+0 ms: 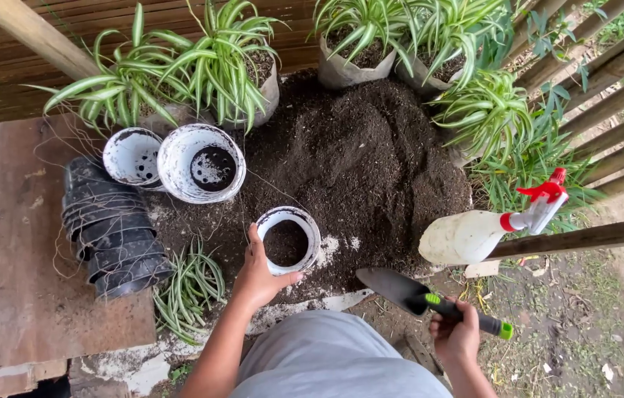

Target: The person fills a white plastic pot with soil using a hand trowel, then places a spider plant cutting into the pot and covers the roots with additional soil. The person works at a wooden table with several other potted plants and gardening tools nearby.

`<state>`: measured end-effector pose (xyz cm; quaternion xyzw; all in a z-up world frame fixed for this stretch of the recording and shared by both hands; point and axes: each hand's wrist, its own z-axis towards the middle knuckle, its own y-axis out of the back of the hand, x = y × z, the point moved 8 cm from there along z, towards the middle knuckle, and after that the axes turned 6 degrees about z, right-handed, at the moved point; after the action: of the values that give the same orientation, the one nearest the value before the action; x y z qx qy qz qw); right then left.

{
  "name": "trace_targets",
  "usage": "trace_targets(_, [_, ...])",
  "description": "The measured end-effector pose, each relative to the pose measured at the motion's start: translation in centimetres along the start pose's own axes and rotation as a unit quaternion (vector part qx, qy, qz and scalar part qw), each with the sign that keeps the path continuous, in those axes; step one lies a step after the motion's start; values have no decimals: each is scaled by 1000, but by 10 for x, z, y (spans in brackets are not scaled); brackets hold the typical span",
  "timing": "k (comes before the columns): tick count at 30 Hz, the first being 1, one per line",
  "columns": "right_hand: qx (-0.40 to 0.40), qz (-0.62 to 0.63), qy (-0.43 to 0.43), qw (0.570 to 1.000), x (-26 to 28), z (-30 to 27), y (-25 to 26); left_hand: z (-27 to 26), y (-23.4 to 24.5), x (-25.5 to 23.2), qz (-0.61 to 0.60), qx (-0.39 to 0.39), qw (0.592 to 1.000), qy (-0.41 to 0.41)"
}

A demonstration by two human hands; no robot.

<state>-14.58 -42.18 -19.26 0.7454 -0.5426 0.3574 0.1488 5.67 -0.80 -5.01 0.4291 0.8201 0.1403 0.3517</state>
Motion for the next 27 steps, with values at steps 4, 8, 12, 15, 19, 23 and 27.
trace_targets(4, [-27,89,-22,995,-10,-9,-36,-2,-1,1,-7,-1,1000,1])
trace_targets(8, [26,170,-17,985,-28,3,-95,-1,-1,1,2,0,1000,3])
trace_targets(12, [155,157,30,975,-38,32,-147,-5,5,-1,-57,-54,994,-80])
trace_targets(15, [203,133,61,968,-30,21,-154,-16,4,-4,-61,-45,994,-74])
trace_targets(19, [223,128,87,962,-3,12,-153,-12,5,-3,-56,-44,995,-73])
trace_targets(23, [284,99,178,937,53,-10,-186,-9,4,-2,-58,-50,994,-82])
trace_targets(27, [318,-13,330,889,111,-56,-241,-9,2,-2,-54,-46,994,-86])
